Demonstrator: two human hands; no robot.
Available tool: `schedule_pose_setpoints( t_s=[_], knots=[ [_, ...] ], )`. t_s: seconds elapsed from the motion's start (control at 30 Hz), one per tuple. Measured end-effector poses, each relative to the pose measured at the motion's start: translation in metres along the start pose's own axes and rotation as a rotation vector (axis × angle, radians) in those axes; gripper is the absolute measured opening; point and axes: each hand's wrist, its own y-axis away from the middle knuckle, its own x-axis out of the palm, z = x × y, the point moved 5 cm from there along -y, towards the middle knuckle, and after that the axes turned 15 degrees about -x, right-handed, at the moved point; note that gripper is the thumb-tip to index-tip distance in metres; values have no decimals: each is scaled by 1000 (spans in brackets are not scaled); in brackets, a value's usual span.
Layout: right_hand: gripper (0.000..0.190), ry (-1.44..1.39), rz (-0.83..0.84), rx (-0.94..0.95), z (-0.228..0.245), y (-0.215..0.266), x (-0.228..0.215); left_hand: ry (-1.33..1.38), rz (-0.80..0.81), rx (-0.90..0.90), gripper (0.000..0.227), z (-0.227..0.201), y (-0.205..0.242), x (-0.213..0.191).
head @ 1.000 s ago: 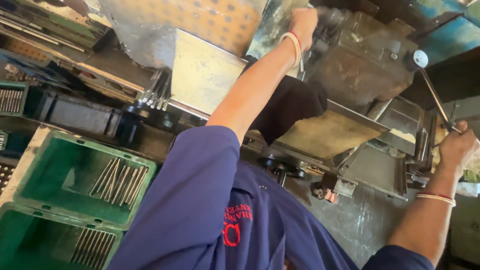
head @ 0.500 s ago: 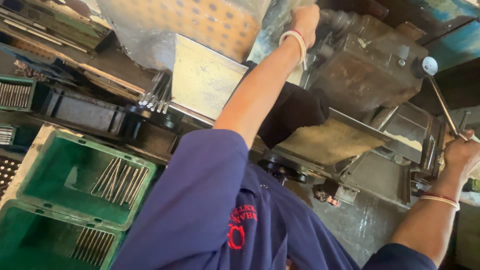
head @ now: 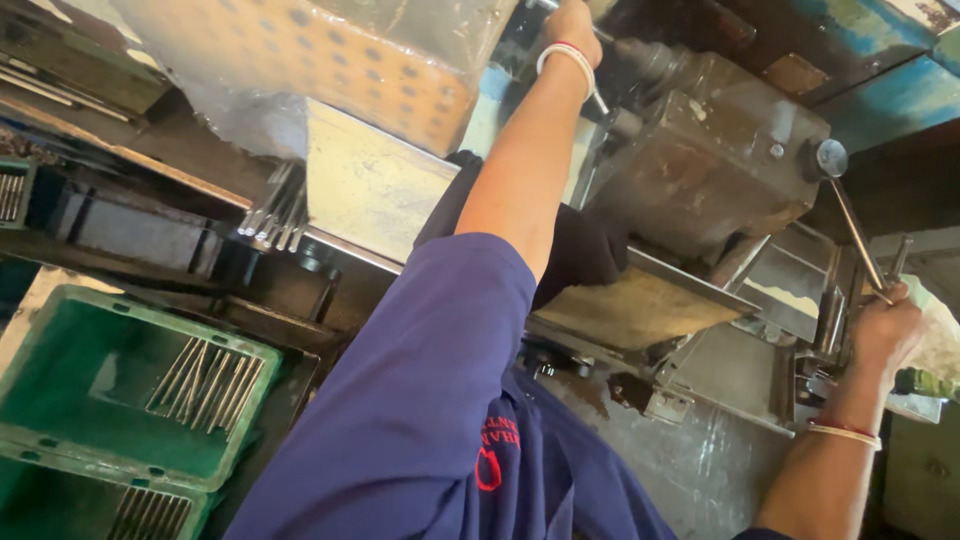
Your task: The person repeatedly picks up metal rods from a green crate, places them into a machine, and then returns them to the crate. The person handles the rods one at a time and organizes them within the crate.
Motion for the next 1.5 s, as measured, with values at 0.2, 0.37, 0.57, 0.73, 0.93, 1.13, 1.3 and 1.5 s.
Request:
schedule_pose_setpoints(
  t_s=[0.2, 0.37, 0.57, 0.73, 0.93, 1.13, 1.3, 1.5],
  knots=[
    [60, 2, 42, 69, -14, 2, 10, 76, 33, 13, 54, 4, -36, 6],
    [57, 105, 47, 71, -20, -3, 12, 461, 126, -76, 53, 17, -73, 19],
    [60, 56, 61, 112, -22, 0, 16, 461, 167, -13, 41, 21, -86, 19],
    [63, 74, 51, 110, -19, 0, 15, 425, 156, -31, 42, 18, -73, 17],
    [64, 92, 82, 183, -21, -2, 16, 425, 159, -57, 45, 17, -56, 11],
    [61, 136, 21, 86, -16, -1, 14, 416, -6, 82, 51, 25, -69, 9],
    [58, 96, -6, 98, -16, -4, 15, 752, 10, 156, 49, 20, -69, 6],
    [52, 212, -29, 118, -7, 20, 21, 645, 72, -67, 54, 15, -34, 4]
  ],
)
